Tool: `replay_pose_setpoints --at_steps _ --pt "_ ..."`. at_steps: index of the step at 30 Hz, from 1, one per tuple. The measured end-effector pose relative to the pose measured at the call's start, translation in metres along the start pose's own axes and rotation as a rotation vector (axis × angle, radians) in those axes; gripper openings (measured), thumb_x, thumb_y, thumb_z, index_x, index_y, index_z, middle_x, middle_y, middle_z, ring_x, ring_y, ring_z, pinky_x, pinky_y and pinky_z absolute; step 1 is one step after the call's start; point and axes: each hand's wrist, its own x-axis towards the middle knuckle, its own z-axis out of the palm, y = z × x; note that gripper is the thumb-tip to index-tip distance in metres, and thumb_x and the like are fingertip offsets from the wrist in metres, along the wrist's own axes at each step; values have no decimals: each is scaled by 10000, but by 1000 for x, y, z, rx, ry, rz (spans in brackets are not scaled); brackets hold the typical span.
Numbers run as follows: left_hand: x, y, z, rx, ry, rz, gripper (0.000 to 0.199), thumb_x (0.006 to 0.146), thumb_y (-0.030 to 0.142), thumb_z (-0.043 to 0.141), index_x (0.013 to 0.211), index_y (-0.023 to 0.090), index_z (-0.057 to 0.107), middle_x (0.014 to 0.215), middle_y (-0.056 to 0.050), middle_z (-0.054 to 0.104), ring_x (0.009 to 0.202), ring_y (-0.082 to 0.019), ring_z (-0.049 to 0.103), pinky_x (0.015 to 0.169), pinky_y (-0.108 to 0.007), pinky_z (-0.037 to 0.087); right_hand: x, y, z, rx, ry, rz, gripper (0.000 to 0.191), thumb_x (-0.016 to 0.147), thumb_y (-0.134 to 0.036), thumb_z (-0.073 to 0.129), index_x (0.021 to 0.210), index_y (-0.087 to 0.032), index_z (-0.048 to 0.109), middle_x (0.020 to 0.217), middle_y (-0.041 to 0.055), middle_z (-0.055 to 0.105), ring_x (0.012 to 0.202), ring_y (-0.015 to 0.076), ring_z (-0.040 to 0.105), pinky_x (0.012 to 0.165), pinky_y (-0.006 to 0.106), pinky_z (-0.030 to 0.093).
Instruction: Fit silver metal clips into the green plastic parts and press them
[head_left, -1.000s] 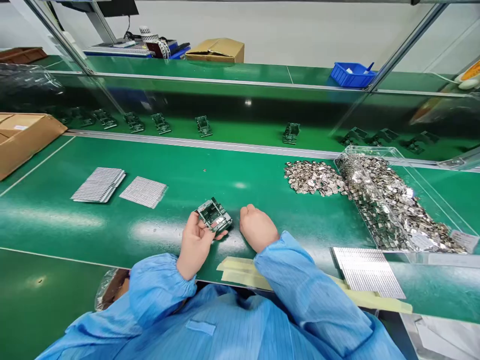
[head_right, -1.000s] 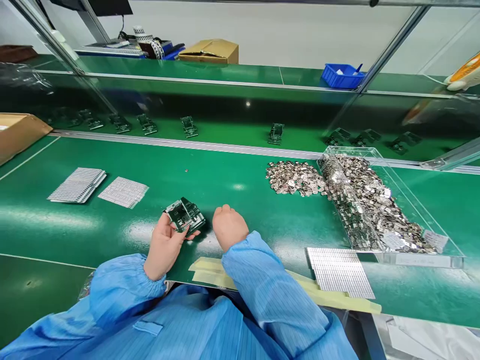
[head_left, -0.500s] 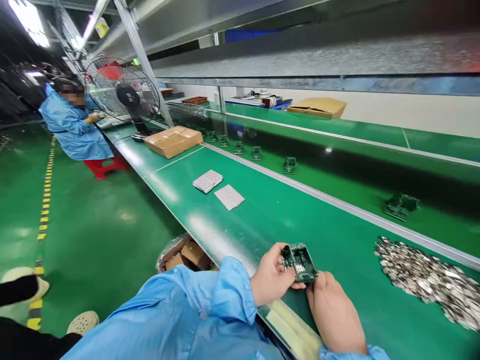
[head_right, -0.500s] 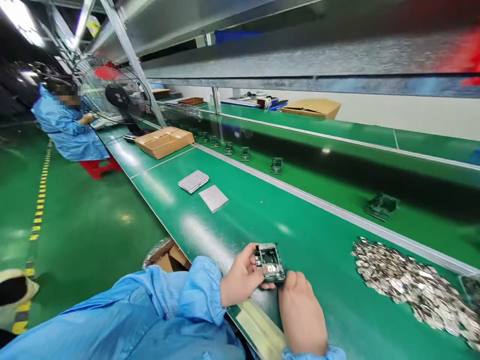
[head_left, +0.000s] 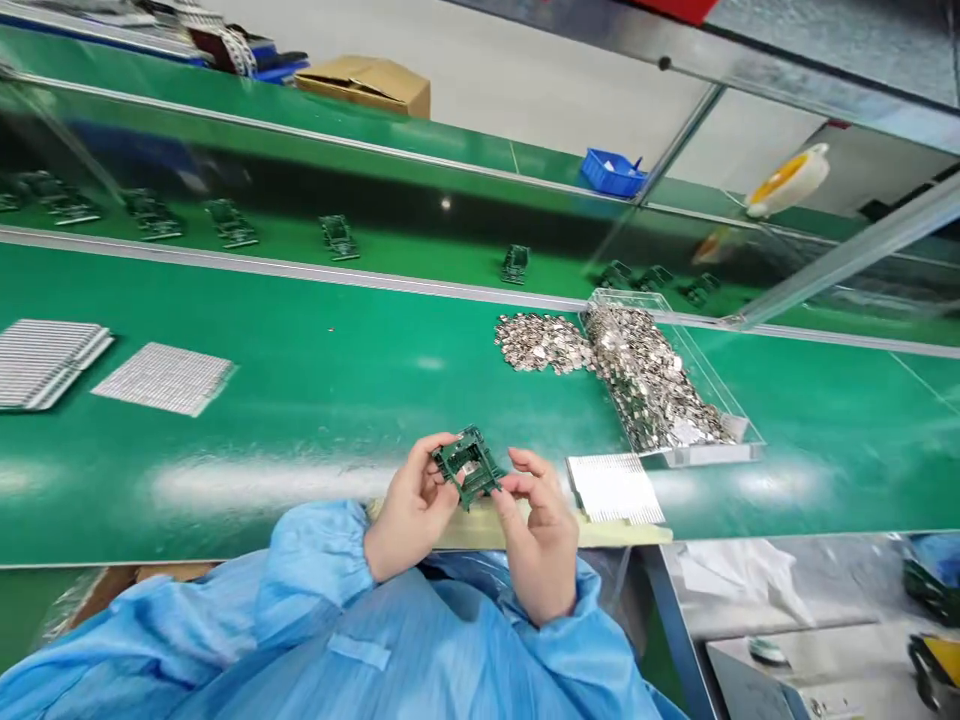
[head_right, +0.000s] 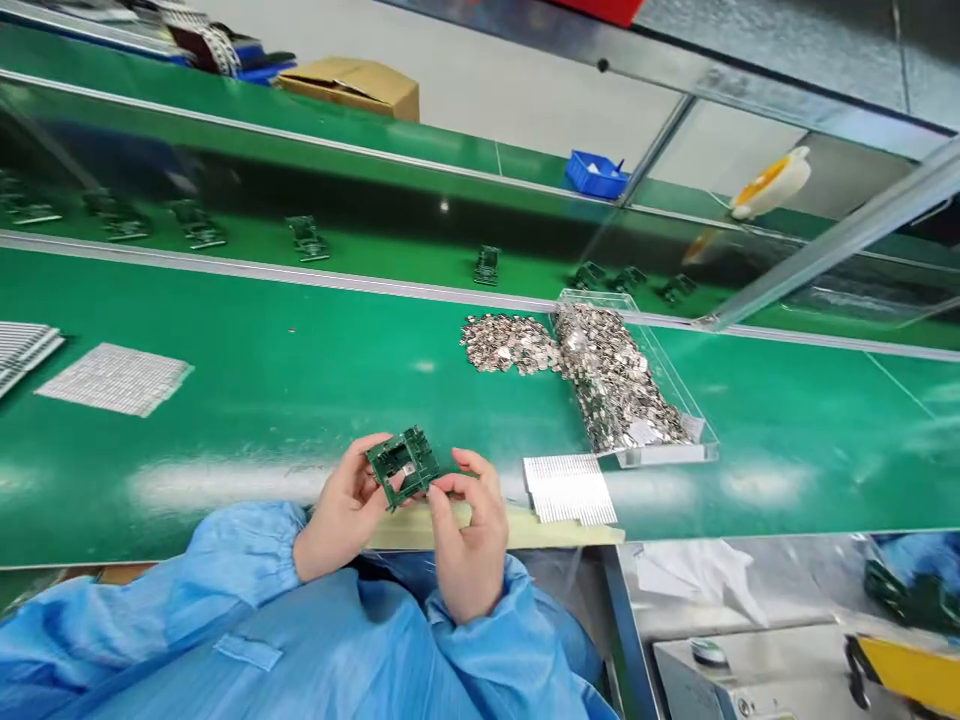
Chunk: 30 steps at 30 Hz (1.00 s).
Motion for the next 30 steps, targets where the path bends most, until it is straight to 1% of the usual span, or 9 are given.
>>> replay_pose_setpoints --at_steps 3,11,15,20,23,25,26,28,30 --pt "-4 -3 6 76 -71 27 320 913 295 588 1200 237 460 1058 -52 649 869 -120 659 744 -202 540 -5 2 5 -26 37 -58 39 866 -196 612 857 -212 646 1226 97 588 1176 242 541 970 416 432" --pt "-9 -2 5 229 -137 62 320 932 233 537 1237 276 450 1065 -31 643 809 -103 647 664 -173 517 -7 6 15 -108 66 -118 51 895 -187 576 903 -204 622 1223 118 564 1151 242 535 929 424 455" --pt "-10 -4 2 276 -160 44 318 938 210 512 1247 261 462 1071 -42 631 810 -113 636 683 -195 519 -8 4 16 13 46 15 72 885 -247 593 831 -205 618 1214 117 561 1127 248 555 902 416 470" --pt "-10 -4 1 247 -199 36 279 932 223 520 1208 242 485 1110 -58 605 857 -129 618 721 -215 517 -7 6 15 330 21 228 204 837 -346 667 754 -198 554 1265 133 545 1080 263 591 881 423 493" --pt "-8 1 4 151 -223 -25 285 932 291 538 1199 234 458 1065 -56 598 840 -130 611 721 -224 524 -8 8 2 455 -40 271 180 851 -352 664 841 -208 556 1282 131 555 1069 253 611 841 391 519" --pt "-6 6 7 140 -238 -84 317 926 324 548 1210 227 444 1040 -56 588 821 -128 602 720 -228 526 -12 6 -15 436 -82 218 191 887 -340 624 1037 -233 575 1359 126 517 1173 266 563 844 383 520" --pt "-6 10 9 156 -269 -115 331 925 334 547 1218 222 441 1029 -57 587 821 -132 601 720 -232 528 -15 4 -26 390 -114 172 299 897 -330 614 1178 -253 548 1422 122 469 1247 277 510 872 394 511" --pt "-5 20 15 227 -411 -169 344 924 334 541 1231 213 446 1023 -66 596 870 -156 610 745 -249 531 -24 -3 -49 262 -183 64 559 885 -317 645 1396 -293 421 1509 101 378 1359 292 390 975 429 460" --pt "-5 32 27 292 -638 -200 341 921 319 539 1234 209 459 1044 -77 611 937 -181 621 782 -268 530 -38 -12 -73 170 -194 -29 683 847 -319 705 1447 -314 379 1486 85 418 1363 293 383 1053 447 402"
